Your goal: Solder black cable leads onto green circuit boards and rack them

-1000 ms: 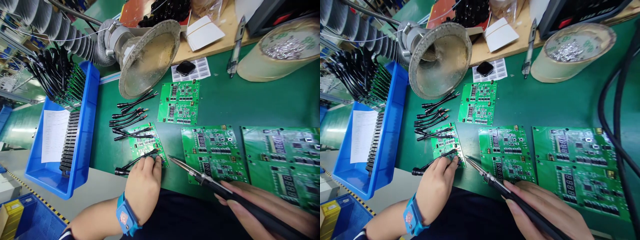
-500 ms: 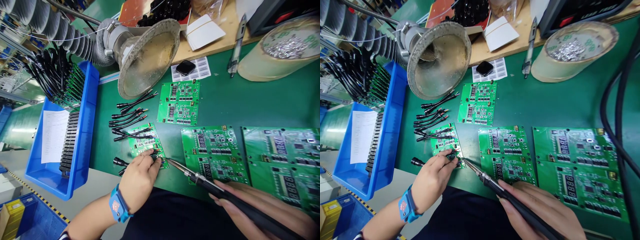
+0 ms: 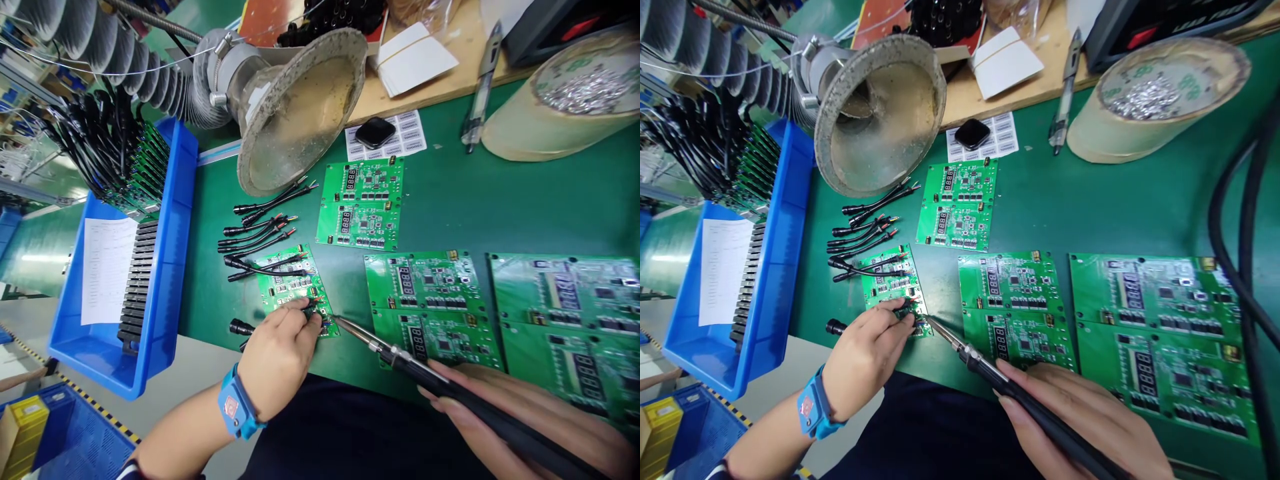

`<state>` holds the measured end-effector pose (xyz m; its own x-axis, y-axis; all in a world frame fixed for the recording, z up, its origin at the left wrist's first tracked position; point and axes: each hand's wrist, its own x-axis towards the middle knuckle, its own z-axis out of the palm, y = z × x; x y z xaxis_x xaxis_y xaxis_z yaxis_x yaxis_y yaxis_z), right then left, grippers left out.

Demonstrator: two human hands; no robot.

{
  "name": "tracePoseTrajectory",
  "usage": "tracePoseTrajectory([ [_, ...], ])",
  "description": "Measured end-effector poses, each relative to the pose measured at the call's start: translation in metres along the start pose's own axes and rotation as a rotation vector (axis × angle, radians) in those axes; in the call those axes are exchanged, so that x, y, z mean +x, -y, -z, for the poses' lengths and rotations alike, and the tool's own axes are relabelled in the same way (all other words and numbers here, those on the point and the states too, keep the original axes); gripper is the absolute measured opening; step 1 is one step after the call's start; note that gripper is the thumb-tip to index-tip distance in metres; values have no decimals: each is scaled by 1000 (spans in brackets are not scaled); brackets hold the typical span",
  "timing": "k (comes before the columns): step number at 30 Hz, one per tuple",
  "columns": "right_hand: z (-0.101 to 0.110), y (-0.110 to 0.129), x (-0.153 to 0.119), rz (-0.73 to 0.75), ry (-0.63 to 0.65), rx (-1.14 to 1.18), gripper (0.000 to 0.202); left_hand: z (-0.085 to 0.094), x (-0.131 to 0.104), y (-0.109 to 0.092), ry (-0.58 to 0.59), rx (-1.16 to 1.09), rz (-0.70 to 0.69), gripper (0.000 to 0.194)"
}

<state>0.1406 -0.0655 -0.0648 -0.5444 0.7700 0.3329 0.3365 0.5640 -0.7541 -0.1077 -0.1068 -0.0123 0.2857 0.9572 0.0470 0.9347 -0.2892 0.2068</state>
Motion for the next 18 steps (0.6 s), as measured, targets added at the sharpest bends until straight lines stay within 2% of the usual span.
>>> tracePoseTrajectory([
  [7, -3, 3, 5, -2, -16, 23, 36, 1, 0, 3, 20, -27, 3, 20],
  [14, 1, -10, -13, -96, 2, -15, 20, 1, 0, 3, 45, -37, 7, 20],
  [18, -4, -10, -23, -261, -81, 21, 15, 2, 1, 3, 51, -15, -7, 21],
])
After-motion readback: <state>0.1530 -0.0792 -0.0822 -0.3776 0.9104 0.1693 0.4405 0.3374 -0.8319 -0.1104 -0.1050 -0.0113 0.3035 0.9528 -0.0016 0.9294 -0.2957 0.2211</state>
